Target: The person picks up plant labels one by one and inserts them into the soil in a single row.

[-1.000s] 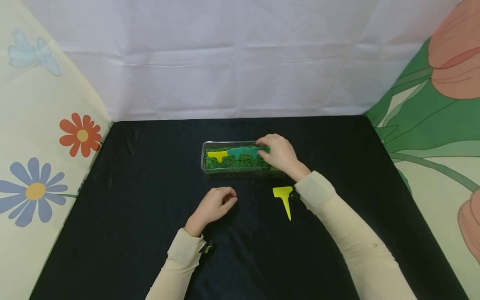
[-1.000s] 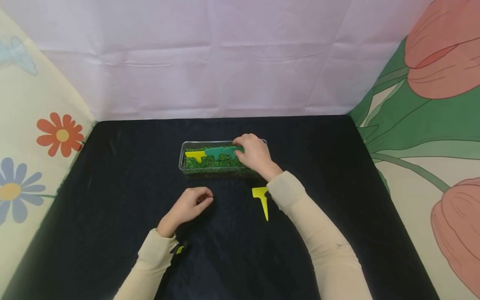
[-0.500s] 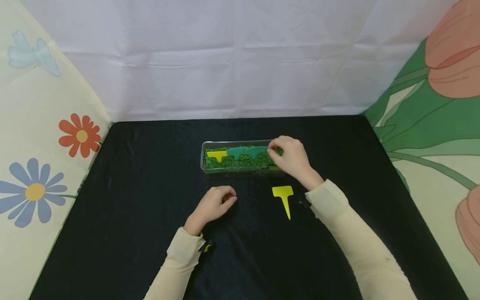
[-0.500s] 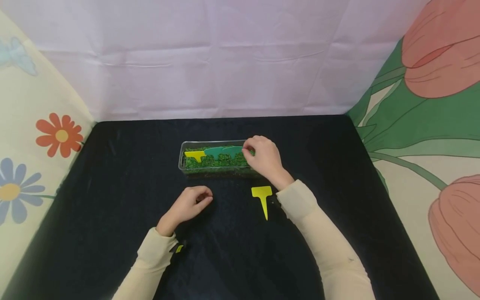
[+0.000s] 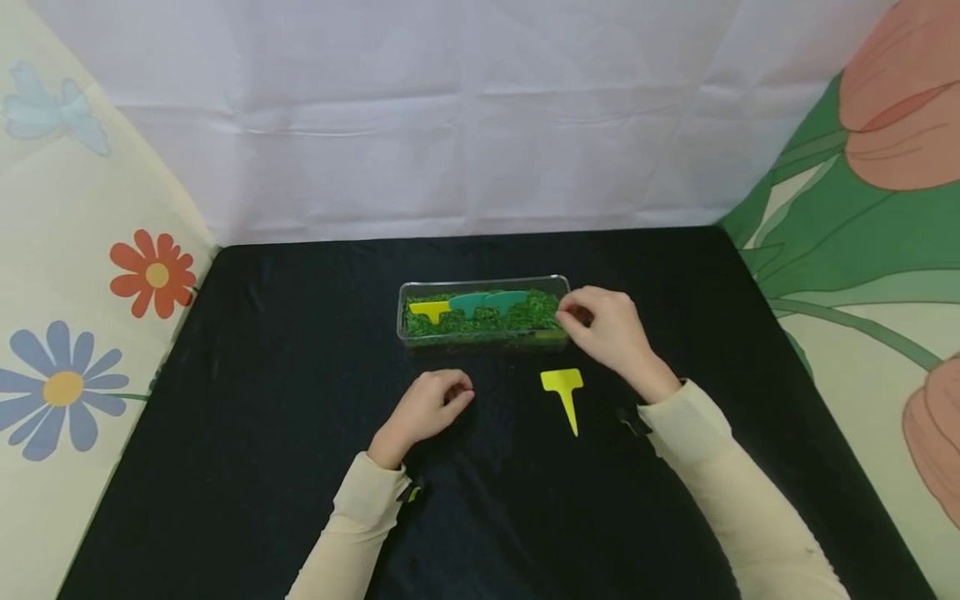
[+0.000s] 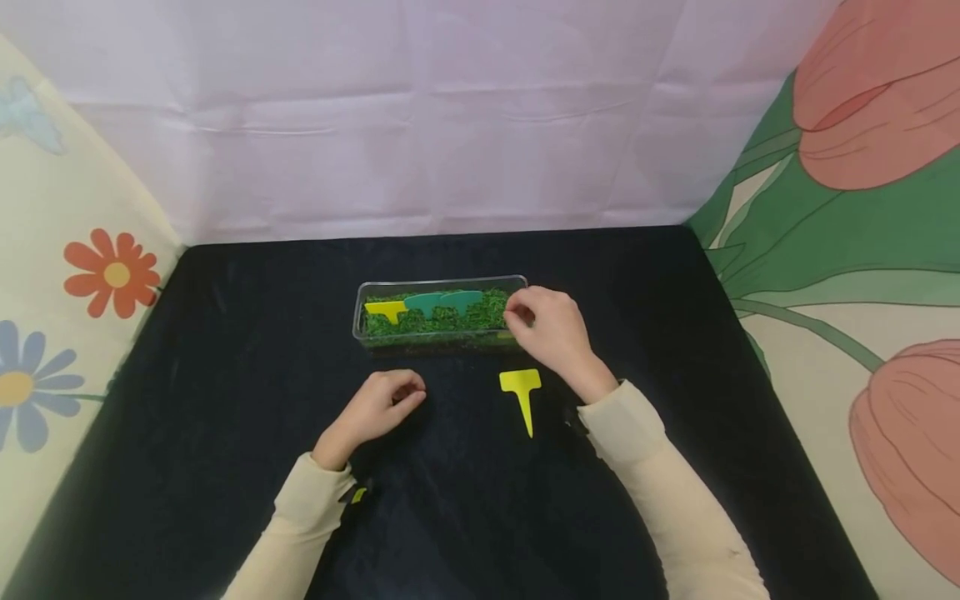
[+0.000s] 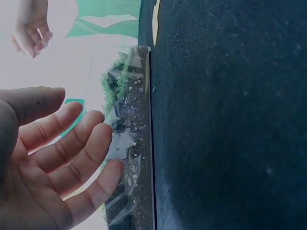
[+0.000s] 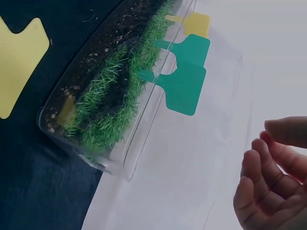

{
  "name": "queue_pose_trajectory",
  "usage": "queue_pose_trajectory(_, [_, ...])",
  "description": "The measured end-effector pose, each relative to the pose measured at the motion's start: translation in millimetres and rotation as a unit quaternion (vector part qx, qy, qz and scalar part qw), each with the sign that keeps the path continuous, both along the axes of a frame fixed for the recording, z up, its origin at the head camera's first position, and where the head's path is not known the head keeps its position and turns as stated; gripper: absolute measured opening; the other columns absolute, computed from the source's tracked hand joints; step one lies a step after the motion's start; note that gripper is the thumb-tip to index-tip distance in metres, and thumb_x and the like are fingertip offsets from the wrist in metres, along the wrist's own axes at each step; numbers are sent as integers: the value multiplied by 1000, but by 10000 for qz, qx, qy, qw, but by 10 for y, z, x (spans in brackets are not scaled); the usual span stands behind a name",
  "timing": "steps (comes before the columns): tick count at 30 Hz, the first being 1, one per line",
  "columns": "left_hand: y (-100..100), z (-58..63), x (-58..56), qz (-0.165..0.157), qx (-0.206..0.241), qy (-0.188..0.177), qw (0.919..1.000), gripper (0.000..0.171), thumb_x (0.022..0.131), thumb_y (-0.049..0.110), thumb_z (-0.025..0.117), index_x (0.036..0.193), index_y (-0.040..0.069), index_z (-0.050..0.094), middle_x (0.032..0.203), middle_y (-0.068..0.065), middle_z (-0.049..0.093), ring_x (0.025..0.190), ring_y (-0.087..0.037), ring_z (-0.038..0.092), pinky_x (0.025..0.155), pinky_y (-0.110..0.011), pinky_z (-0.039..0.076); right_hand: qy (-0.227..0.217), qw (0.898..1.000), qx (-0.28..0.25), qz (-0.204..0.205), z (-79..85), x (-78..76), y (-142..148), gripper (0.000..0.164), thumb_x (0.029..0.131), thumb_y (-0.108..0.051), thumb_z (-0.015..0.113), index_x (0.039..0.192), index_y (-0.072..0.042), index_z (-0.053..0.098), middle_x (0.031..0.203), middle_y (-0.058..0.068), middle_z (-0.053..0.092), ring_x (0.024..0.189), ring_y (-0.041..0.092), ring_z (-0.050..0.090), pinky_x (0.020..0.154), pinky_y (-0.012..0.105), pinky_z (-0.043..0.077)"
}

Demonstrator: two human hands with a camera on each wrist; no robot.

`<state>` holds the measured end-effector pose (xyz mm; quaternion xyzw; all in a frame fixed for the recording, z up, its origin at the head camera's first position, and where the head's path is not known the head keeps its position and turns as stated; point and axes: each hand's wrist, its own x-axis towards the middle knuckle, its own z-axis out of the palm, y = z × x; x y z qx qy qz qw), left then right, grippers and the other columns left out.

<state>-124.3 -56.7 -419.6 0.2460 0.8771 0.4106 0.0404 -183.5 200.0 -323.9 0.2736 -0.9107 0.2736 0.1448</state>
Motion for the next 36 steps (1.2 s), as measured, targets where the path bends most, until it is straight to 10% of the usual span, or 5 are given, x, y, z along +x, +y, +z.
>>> queue_pose_trajectory(36, [37,18,-18,-144,24,126,9998,8,88,10,59,90,6,65,75,3,59,61,-6,50,58,-23,44,-522,9969,234,-543,-276,470,529,6,75,0,69,76,-6,67,70,1,62,56,11,53,53,28,44])
